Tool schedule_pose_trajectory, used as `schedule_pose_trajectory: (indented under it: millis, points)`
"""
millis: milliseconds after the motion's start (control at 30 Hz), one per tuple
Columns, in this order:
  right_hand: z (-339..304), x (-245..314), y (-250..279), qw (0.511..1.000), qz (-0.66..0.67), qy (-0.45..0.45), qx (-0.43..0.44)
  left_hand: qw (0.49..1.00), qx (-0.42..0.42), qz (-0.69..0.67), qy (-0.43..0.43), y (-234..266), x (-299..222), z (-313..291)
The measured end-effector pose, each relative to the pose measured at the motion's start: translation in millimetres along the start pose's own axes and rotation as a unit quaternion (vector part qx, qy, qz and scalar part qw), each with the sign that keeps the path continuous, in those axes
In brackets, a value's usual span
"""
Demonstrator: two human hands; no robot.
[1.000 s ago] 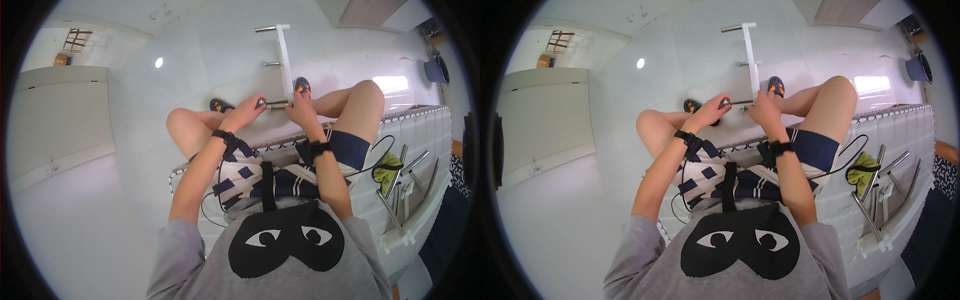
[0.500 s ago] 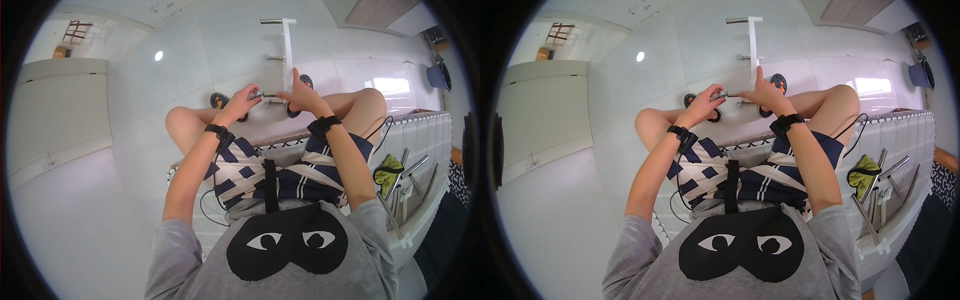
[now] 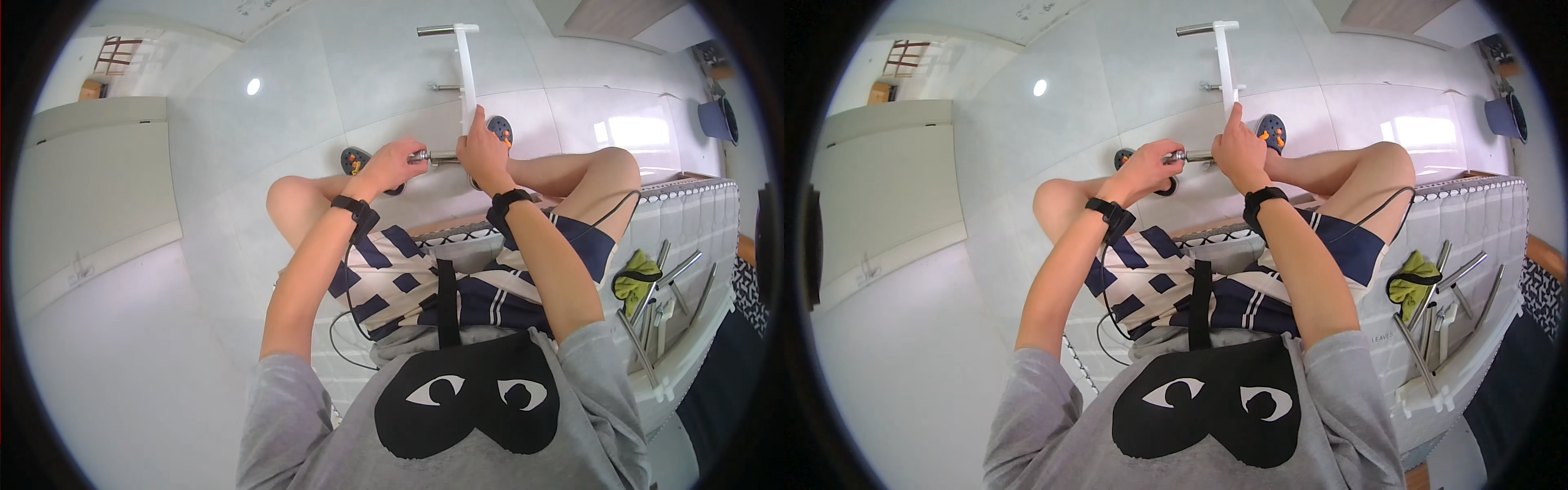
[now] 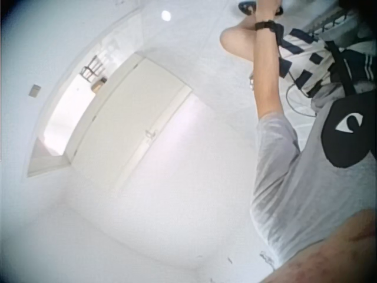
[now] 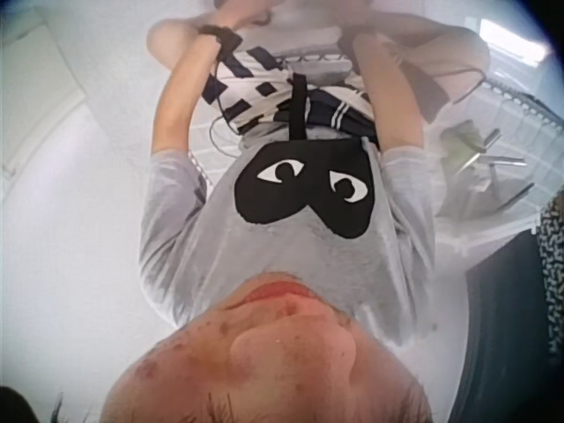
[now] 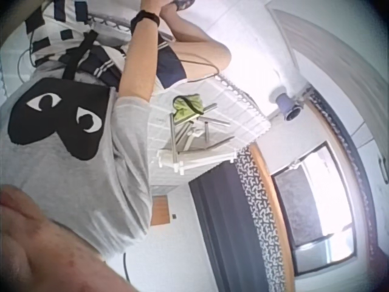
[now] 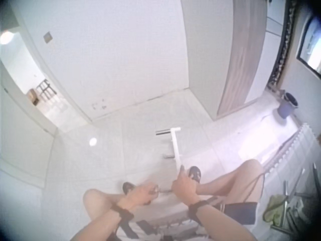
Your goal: Assembling a white metal frame component, likely a stool or shelf, by fitting metal tubes together.
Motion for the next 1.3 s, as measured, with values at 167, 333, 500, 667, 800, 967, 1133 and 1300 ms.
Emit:
schedule_pose_trajectory:
  millis: [167,333,500,667,800,967,1133,1300]
  points:
    - [3,-5,8,0.981,-0.027,0.181,-0.068,0.966,0.132,-0.148,0.163,-44,27,8]
    - [3,21,9,0.960,-0.029,0.277,0.004,0.772,0.237,-0.510,0.297,-110,44,-15]
    - [6,31,-16,0.949,-0.097,0.296,0.051,0.955,0.129,-0.192,0.186,-80,22,-8]
    - [12,25,-18,0.959,-0.087,0.263,0.057,0.979,-0.103,0.175,0.001,-45,-33,-32]
    - [9,22,-17,0.972,-0.080,0.219,0.039,0.968,-0.145,0.205,-0.005,-49,-26,-32]
    - [4,11,-12,0.992,-0.032,0.122,0.006,0.966,-0.178,0.186,-0.021,-26,-22,-25]
    - [-8,-12,-4,0.998,0.009,0.064,-0.022,0.997,-0.026,0.044,0.060,-13,-7,3]
    - [-14,-7,-9,0.996,-0.016,0.088,0.004,0.947,0.222,-0.127,0.193,-43,33,14]
Point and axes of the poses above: each hand's wrist, its own z-axis towards the middle knuckle, its own y-axis out of the back of the hand, x = y × z, the point moved 9 cm from there along z, towards the middle knuckle, and after that the axes turned 7 degrees about -z, right-handed, at the moved point
